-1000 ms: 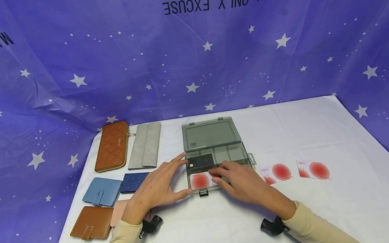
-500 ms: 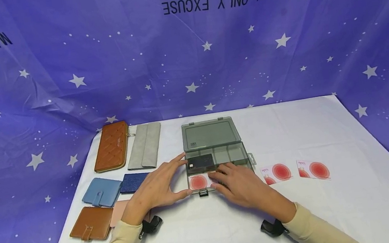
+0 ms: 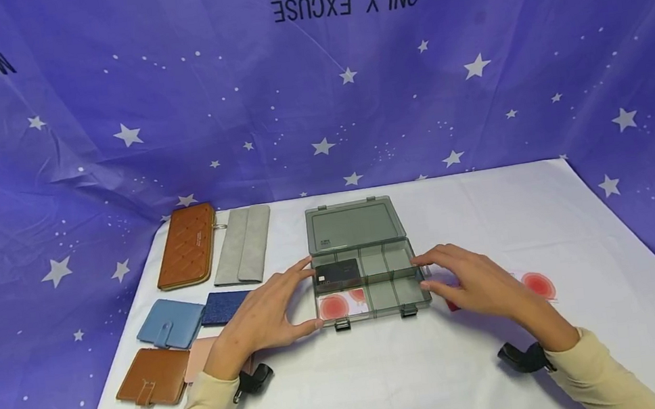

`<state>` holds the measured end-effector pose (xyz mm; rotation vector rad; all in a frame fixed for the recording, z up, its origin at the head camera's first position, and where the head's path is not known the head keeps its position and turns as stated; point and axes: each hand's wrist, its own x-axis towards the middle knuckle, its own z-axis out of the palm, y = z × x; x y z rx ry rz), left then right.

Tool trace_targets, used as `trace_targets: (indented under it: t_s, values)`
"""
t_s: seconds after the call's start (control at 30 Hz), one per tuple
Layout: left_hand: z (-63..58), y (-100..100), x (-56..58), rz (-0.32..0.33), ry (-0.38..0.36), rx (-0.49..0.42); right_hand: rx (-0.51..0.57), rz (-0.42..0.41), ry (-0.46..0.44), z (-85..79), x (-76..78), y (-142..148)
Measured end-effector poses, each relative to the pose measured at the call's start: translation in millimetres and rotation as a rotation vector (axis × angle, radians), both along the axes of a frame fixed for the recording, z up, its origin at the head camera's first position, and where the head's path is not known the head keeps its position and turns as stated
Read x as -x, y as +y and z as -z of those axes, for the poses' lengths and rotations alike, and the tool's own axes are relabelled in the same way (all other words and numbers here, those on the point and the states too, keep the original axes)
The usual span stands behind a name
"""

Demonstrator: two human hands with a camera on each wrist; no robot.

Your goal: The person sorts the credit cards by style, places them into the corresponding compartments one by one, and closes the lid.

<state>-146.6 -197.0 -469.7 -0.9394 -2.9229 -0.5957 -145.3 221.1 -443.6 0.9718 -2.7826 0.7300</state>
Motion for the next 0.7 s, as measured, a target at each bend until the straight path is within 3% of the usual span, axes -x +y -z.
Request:
trace_targets:
  t_s: [0.2,0.4,0.7]
  values:
    - [0.0,0.6,0.0,-0.002,0.008,0.004,-0.005,0.070,-0.077,10.9,2.4,46.0]
    - [1.3,1.0,0.6,0.000,0.019,0.004,-0.096,0.117,-0.093,20.6,1.0,76.1]
    - [1.8,0.8,-0.7,-0.007,0.034,0.008,-0.091,0.055,-0.080,20.4,0.2,98.4]
